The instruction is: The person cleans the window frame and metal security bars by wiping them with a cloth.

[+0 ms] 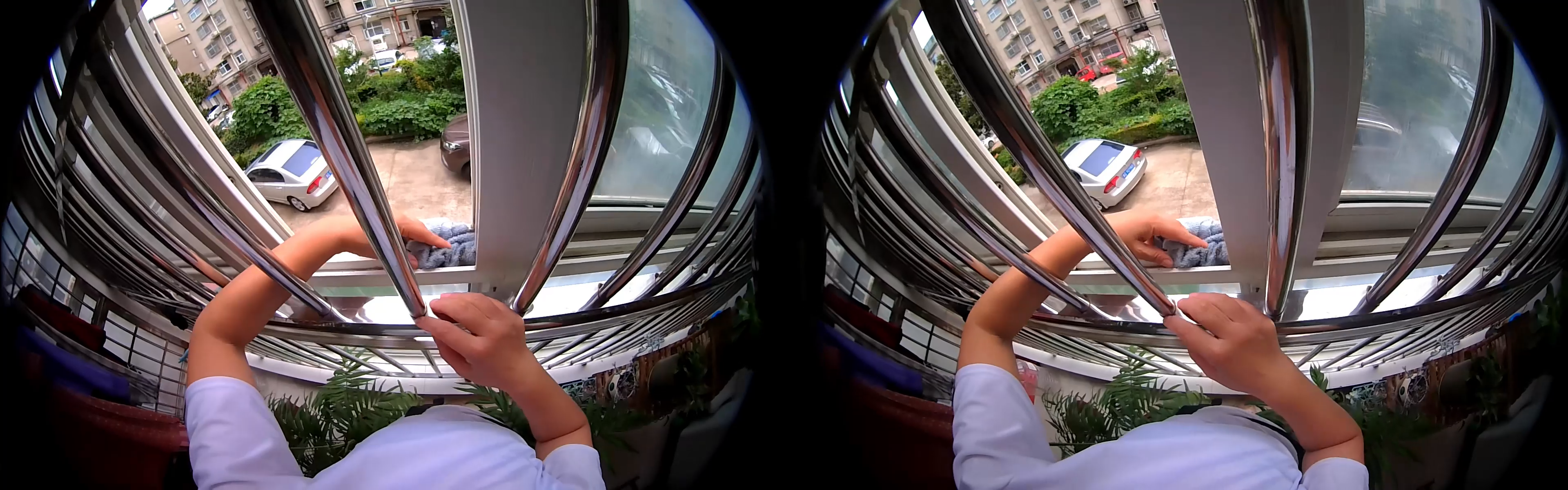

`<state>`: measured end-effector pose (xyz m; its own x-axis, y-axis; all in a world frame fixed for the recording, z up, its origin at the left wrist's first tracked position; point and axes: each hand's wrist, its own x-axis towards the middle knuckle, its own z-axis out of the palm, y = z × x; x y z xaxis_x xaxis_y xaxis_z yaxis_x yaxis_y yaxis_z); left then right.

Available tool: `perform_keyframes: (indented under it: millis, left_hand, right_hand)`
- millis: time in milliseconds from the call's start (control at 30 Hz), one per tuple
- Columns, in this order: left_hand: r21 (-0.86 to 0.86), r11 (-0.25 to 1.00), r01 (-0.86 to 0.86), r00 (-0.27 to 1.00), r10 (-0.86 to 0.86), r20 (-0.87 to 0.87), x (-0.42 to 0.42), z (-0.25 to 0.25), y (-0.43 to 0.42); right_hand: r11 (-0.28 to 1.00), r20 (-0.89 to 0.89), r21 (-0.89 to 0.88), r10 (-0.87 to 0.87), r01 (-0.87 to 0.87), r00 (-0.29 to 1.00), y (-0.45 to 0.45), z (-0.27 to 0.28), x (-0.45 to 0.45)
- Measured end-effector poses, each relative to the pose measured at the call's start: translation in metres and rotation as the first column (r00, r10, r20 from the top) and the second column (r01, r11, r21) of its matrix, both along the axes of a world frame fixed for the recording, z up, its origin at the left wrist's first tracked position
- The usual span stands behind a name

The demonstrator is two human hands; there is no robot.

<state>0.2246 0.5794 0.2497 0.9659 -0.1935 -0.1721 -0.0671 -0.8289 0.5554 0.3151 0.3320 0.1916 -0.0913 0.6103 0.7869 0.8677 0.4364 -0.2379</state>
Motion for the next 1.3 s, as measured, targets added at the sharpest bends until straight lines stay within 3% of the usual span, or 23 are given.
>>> perform_keyframes:
  millis: [133,200,267,333,400,433,467,567,600,700,733,800,833,867,933,967,1000,1033,1067,1200,1267,1300]
  left_hand:
    - [0.181,0.97,-0.161,0.986,0.168,-0.024,-0.02,0.011,0.005]
    - [0.307,0.915,-0.262,0.943,0.31,-0.122,-0.033,0.029,0.003]
    - [0.41,0.855,-0.317,0.92,0.383,-0.088,-0.062,0.008,0.033]
    - [0.735,0.616,-0.283,0.9,0.435,-0.018,-0.09,0.016,0.029]
    - [0.875,0.446,-0.189,0.895,0.445,-0.034,-0.095,0.018,0.01]
    - [0.95,0.299,-0.094,0.973,0.228,0.025,-0.101,0.012,0.007]
    - [0.954,0.28,-0.107,0.977,0.207,0.048,-0.101,0.006,0.005]
    - [0.911,0.365,-0.19,0.923,0.383,0.039,-0.098,0.006,-0.002]
    - [0.912,0.363,-0.19,0.923,0.382,0.04,-0.098,0.009,0.0]
    - [0.765,0.566,-0.308,0.907,0.418,0.056,-0.097,0.014,0.013]
    - [0.769,0.56,-0.307,0.907,0.418,0.057,-0.096,0.014,0.016]
    - [0.517,0.774,-0.365,0.93,0.324,0.172,-0.092,0.015,0.024]
    - [0.086,0.842,-0.533,0.836,0.539,-0.103,-0.086,0.016,0.031]
    - [-0.071,0.854,-0.516,0.856,0.514,-0.052,-0.083,0.01,0.032]
    - [0.199,0.935,-0.295,0.94,0.246,0.235,-0.074,0.006,0.027]
    - [0.079,0.859,-0.506,0.861,0.508,-0.004,-0.076,0.005,0.025]
    - [0.148,0.809,-0.569,0.822,0.566,0.067,-0.079,0.006,0.021]
    - [0.457,0.735,-0.501,0.854,0.504,0.127,-0.083,0.007,0.016]
    - [0.718,0.569,-0.401,0.891,0.425,0.16,-0.086,0.009,0.012]
    - [0.861,0.445,-0.247,0.884,0.468,0.011,-0.083,0.021,0.004]
    - [0.831,0.5,-0.245,0.898,0.44,0.0,-0.077,0.022,0.007]
    - [0.623,0.66,-0.419,0.842,0.539,-0.005,-0.075,0.028,0.01]
  right_hand:
    - [1.0,0.019,-0.007,0.002,-0.002,1.0,-0.005,0.004,0.002]
    - [1.0,0.025,-0.02,-0.001,0.002,1.0,-0.007,0.006,0.003]
    - [1.0,0.012,-0.029,0.007,-0.007,1.0,-0.008,0.005,0.003]
    - [1.0,0.024,-0.012,0.015,-0.014,1.0,-0.008,0.002,0.003]
    - [1.0,0.031,-0.012,0.012,-0.012,0.999,-0.009,0.0,0.003]
    - [1.0,0.045,-0.016,0.003,-0.003,0.999,-0.008,0.001,0.003]
    - [1.0,0.048,-0.018,0.014,-0.013,0.999,-0.007,0.002,0.001]
    - [0.999,0.042,0.018,-0.03,0.03,0.999,-0.008,0.005,-0.003]
    - [0.999,0.064,0.021,-0.047,0.046,0.997,-0.008,0.005,-0.004]
    - [0.996,0.098,0.025,-0.083,0.081,0.992,-0.008,0.004,-0.008]
    - [0.994,0.109,0.024,-0.107,0.105,0.988,-0.008,0.002,-0.009]
    - [0.994,0.113,0.022,-0.112,0.11,0.987,-0.007,0.001,-0.009]
    - [0.994,0.121,0.014,-0.111,0.11,0.986,-0.006,0.001,-0.009]
    - [0.994,0.125,0.018,-0.107,0.105,0.986,-0.004,0.001,-0.009]
    - [0.993,0.143,0.031,-0.119,0.116,0.983,-0.003,-0.002,-0.008]
    - [0.994,0.142,0.024,-0.11,0.108,0.984,-0.003,-0.003,-0.007]
    - [0.995,0.139,0.03,-0.101,0.098,0.985,-0.003,-0.004,-0.006]
    - [0.995,0.133,0.037,-0.096,0.092,0.986,-0.003,-0.004,-0.005]
    - [0.995,0.13,0.036,-0.094,0.09,0.987,-0.003,-0.003,-0.005]
    - [0.993,0.133,0.051,-0.11,0.104,0.985,-0.007,-0.001,-0.005]
    - [0.995,0.119,0.03,-0.093,0.09,0.989,-0.009,0.0,-0.006]
    - [0.994,0.12,0.032,-0.103,0.1,0.987,-0.011,0.0,-0.006]
